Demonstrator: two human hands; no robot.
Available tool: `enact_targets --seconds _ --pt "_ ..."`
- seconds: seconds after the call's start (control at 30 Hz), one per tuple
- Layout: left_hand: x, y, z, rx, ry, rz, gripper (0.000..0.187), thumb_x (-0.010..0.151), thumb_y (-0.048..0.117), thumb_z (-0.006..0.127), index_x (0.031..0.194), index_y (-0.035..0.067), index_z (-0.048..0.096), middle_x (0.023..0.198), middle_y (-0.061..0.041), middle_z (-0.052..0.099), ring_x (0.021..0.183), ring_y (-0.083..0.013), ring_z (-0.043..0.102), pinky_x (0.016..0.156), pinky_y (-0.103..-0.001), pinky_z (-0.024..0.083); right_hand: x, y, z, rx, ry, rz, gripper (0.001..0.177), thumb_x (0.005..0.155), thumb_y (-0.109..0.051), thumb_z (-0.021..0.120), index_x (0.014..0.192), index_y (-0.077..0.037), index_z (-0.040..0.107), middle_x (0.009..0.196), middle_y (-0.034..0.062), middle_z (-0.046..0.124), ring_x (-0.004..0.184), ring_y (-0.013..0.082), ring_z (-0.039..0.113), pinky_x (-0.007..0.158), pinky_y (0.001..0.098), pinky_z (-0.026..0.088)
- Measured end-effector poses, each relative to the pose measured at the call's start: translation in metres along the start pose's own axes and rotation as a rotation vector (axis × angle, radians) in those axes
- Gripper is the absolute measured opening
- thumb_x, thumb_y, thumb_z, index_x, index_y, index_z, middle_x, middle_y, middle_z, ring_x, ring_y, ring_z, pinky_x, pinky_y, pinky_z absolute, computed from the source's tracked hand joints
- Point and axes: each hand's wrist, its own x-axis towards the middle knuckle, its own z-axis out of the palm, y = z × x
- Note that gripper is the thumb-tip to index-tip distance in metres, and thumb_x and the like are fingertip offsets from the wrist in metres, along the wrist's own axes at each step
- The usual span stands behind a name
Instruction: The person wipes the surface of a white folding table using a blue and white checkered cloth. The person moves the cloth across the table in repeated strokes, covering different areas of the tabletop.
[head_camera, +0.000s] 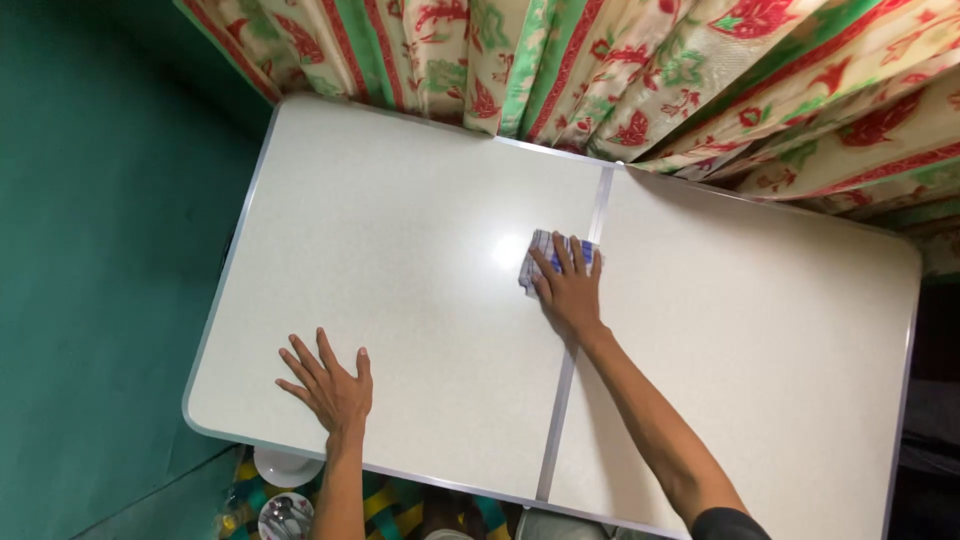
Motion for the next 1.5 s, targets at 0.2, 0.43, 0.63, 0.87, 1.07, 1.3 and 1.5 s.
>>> enact_targets --seconds 0.2,0.43,0.63,0.87,1.07,1.3,1.5 --pt "-0.004 -0.004 0.005 0.018 0.03 0.01 0.08 0.09 0.042 0.062 0.158 0.01 0.036 0.167 -0.028 0.022 0.156 -0.0494 0.011 0.115 -0.076 0.007 -0.07 -0.091 -0.006 0.118 -0.179 -0.41 0.047 0.095 -0.049 0.054 0.14 -0.037 0.06 0.157 0.0066 0.047 0.15 0.0339 0.033 0.117 0.0726 0.013" --pt "0.0 -0.015 0.017 -0.032 -0.015 0.008 0.088 0.087 0.046 0.063 0.16 0.006 0.033 0.171 -0.028 0.01 0.158 -0.0431 -0.005 0.118 -0.069 -0.009 -0.119 -0.037 0.007 0.348 -0.167 -0.669 0.046 0.106 -0.047 0.044 0.149 -0.034 0.051 0.168 0.0033 0.024 0.156 0.03 0.011 0.123 0.0636 -0.003" --pt "0.001 -0.016 0.019 -0.03 -0.016 0.018 0.088 0.087 0.045 0.063 0.16 0.006 0.033 0.17 -0.028 0.011 0.158 -0.0447 -0.002 0.118 -0.07 -0.009 0.025 0.023 0.009 0.058 0.072 -0.237 0.049 0.105 -0.041 0.044 0.152 -0.027 0.05 0.16 0.0115 0.042 0.147 0.0342 0.036 0.115 0.0607 0.025" --pt "0.001 -0.014 0.013 -0.018 -0.02 0.03 0.086 0.088 0.043 0.064 0.159 0.004 0.034 0.169 -0.029 0.012 0.157 -0.0466 0.0 0.116 -0.075 -0.003 -0.012 -0.074 0.011 0.24 0.002 -0.252 0.046 0.107 -0.039 0.037 0.15 -0.024 0.046 0.16 0.0079 0.032 0.147 0.0329 0.023 0.121 0.062 0.006" --pt "0.005 -0.008 0.012 -0.003 0.004 0.032 0.083 0.089 0.043 0.063 0.157 0.001 0.039 0.168 -0.032 0.018 0.156 -0.0486 0.005 0.115 -0.077 0.001 -0.069 -0.056 0.004 0.346 -0.192 -0.504 0.05 0.109 -0.045 0.031 0.156 -0.032 0.04 0.169 0.0033 0.023 0.156 0.0283 0.016 0.126 0.0589 0.0" --pt "0.007 -0.006 0.009 0.026 0.002 0.039 0.083 0.088 0.041 0.064 0.156 0.001 0.038 0.168 -0.031 0.018 0.156 -0.0491 0.007 0.116 -0.077 0.004 0.088 0.06 0.014 0.052 0.009 0.026 0.051 0.11 -0.045 0.032 0.154 -0.025 0.047 0.165 0.0119 0.035 0.151 0.0396 0.029 0.121 0.0678 0.012" --pt "0.007 -0.004 0.009 -0.002 0.02 0.05 0.082 0.089 0.041 0.062 0.156 0.0 0.038 0.166 -0.033 0.019 0.155 -0.0517 0.009 0.114 -0.08 0.006 0.131 0.001 0.022 0.208 0.053 0.078 0.049 0.108 -0.038 0.036 0.151 -0.021 0.052 0.162 0.015 0.039 0.149 0.0408 0.029 0.121 0.0648 0.001"
